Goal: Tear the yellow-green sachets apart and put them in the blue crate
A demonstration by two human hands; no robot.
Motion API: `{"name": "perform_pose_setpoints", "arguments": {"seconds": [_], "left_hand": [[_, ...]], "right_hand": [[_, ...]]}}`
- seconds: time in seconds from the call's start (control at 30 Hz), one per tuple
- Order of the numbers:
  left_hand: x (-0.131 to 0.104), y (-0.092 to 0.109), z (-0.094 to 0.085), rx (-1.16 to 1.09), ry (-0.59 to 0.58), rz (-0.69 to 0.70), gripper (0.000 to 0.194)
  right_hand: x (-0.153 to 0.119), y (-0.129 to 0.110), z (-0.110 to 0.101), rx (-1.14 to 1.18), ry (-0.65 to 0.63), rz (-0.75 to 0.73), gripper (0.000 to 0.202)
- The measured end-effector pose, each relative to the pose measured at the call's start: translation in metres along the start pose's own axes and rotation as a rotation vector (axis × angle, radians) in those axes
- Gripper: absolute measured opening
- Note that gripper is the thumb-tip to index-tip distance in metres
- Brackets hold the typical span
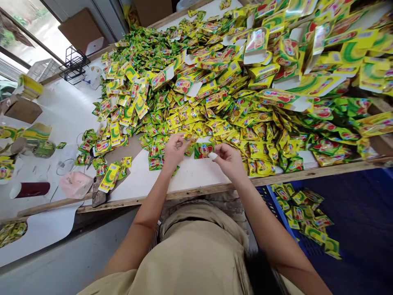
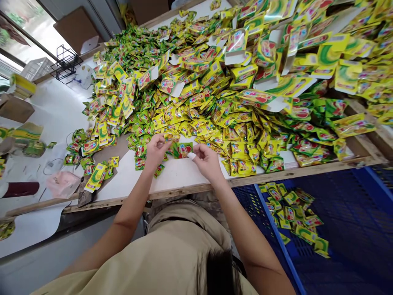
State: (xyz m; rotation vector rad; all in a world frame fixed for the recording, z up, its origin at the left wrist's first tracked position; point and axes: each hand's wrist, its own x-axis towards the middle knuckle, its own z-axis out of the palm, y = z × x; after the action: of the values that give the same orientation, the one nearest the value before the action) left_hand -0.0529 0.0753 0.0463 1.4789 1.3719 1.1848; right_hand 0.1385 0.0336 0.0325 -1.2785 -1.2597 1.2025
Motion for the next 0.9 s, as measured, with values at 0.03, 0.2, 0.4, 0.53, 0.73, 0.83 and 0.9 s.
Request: {"name": "perform_pose_setpoints", "arguments": {"seconds": [0.03,0.2,0.4,0.53,0.73,0.83,0.9], "left_hand": [[-0.008,0.006,0.001,-0.107,-0.049,-0.023,0.026],[-0.032,0.024,0.004,-0.314,-0.108,-0.154,0.03],[-0.043,0.018,0.008,-0.395,-0.056,-0.25,0.029],[-0.049,0.018,0.012,-0.454,-0.061,-0.29,0.032],[-0.047,0.02,0.006,-0.375,-0.078,-0.283,0.031],[-0.046,0.021,0.004,-0.219,-0.137,-0.219,0.029],[-0.045,0.022,0.004,-0.175,-0.18,-0.212,0.029]], "right_hand": [[0.003,-0.004,0.004,0.074,-0.02,0.003,0.023],[0.009,-0.012,0.019,0.196,-0.081,0.026,0.025],[-0.005,-0.009,0.016,0.178,-0.021,0.034,0.024],[-0.01,-0.009,0.013,0.122,-0.016,0.024,0.023],[-0.011,-0.017,-0.005,-0.258,-0.168,-0.178,0.01],[-0.011,-0.021,-0.011,-0.43,-0.201,-0.228,0.007],[-0.01,-0.022,-0.011,-0.486,-0.197,-0.207,0.008]]}}
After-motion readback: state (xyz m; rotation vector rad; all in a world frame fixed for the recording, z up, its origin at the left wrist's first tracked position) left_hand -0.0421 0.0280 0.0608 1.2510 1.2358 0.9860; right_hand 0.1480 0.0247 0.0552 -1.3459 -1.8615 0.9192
